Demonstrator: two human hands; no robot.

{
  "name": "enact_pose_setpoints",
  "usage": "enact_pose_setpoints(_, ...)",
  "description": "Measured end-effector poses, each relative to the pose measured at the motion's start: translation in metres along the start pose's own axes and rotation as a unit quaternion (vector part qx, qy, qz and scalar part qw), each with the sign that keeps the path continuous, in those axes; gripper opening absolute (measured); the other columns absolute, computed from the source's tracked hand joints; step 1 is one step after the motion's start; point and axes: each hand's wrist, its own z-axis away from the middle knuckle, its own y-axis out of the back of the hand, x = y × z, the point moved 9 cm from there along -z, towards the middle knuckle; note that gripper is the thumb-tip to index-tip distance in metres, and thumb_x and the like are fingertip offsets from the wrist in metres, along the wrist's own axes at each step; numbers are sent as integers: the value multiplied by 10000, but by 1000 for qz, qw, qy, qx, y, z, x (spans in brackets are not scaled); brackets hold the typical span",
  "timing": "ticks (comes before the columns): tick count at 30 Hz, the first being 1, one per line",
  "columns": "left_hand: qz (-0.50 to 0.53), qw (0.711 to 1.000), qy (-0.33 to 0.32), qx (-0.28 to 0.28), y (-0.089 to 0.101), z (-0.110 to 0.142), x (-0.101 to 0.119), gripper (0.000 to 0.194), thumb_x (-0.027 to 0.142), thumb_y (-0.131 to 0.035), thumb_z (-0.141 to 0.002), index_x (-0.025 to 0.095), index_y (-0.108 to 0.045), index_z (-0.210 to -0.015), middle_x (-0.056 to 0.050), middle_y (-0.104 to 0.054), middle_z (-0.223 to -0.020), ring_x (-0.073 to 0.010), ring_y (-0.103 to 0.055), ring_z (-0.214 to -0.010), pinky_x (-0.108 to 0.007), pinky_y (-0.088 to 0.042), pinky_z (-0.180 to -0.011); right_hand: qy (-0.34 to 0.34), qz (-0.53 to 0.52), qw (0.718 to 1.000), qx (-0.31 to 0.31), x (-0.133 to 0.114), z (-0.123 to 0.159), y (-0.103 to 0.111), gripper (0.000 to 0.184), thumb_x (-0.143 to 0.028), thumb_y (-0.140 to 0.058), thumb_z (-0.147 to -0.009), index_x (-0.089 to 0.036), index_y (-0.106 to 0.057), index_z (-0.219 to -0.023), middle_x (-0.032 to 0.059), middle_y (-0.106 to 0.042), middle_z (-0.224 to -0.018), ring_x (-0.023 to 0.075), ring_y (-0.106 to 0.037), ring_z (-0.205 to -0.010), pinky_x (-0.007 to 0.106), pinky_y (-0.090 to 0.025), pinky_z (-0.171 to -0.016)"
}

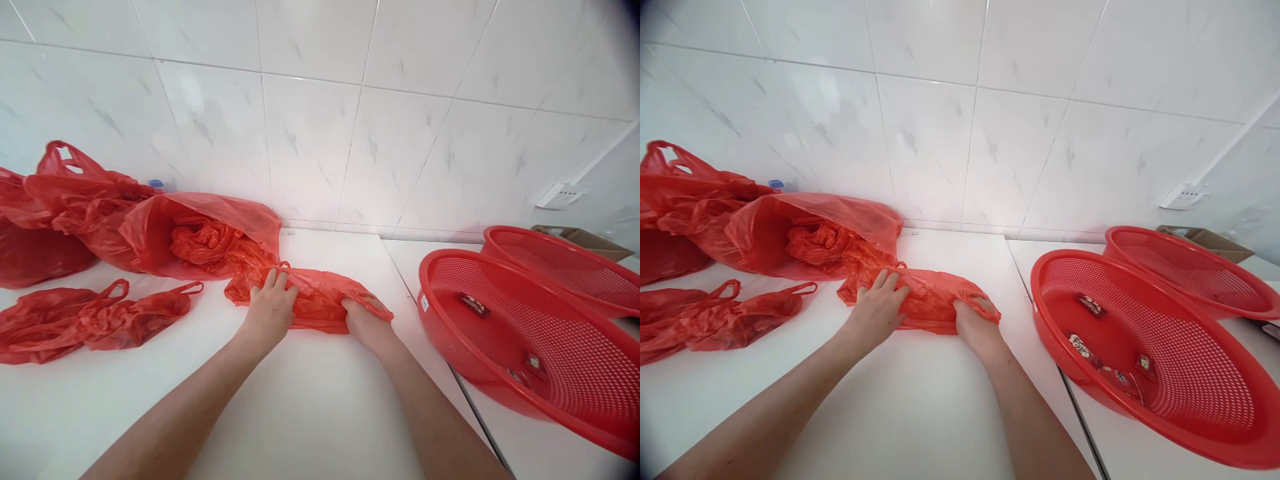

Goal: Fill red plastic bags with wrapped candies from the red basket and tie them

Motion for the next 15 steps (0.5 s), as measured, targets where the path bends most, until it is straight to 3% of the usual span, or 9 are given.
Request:
enact_pose_setpoints(5, 15, 999, -28, 15, 11, 3, 14, 126, 185, -577, -745, 175, -577, -871, -119, -565, -1057, -268, -502, -1003, -343, -445, -673, 10, 38, 998, -40, -15, -3, 5, 321, -403, -420, -861, -270, -568, -1114, 33, -632, -1025, 206, -569, -965, 325, -425, -810)
enact_pose_setpoints(9, 54, 991, -51, 108, 37, 3, 24, 130, 206, -446, -858, 173, -567, -889, -74, -596, -968, -184, -524, -815, -267, -394, -560, 18, 38, 998, -37, -22, 0, 12, 493, -502, -281, -902, -267, -402, -1318, 42, -523, -1265, 214, -474, -1161, 346, -381, -902)
enact_pose_setpoints(13, 47, 968, -114, 217, 56, 15, 35, 208, 74, -405, -849, 181, -571, -916, -59, -609, -1041, -172, -514, -830, -307, -383, -674, 0, 46, 998, -32, -15, -1, 12, 481, -535, -334, -875, -317, -415, -1296, 33, -593, -1152, 230, -561, -1015, 343, -429, -770)
enact_pose_setpoints(15, 51, 956, -164, 239, 58, 23, 47, 234, 53, -412, -842, 195, -568, -945, -52, -591, -1123, -180, -512, -902, -324, -370, -709, -10, 74, 997, -25, -11, -5, 12, 461, -545, -440, -825, -317, -487, -1224, 40, -627, -1059, 239, -591, -902, 332, -428, -684)
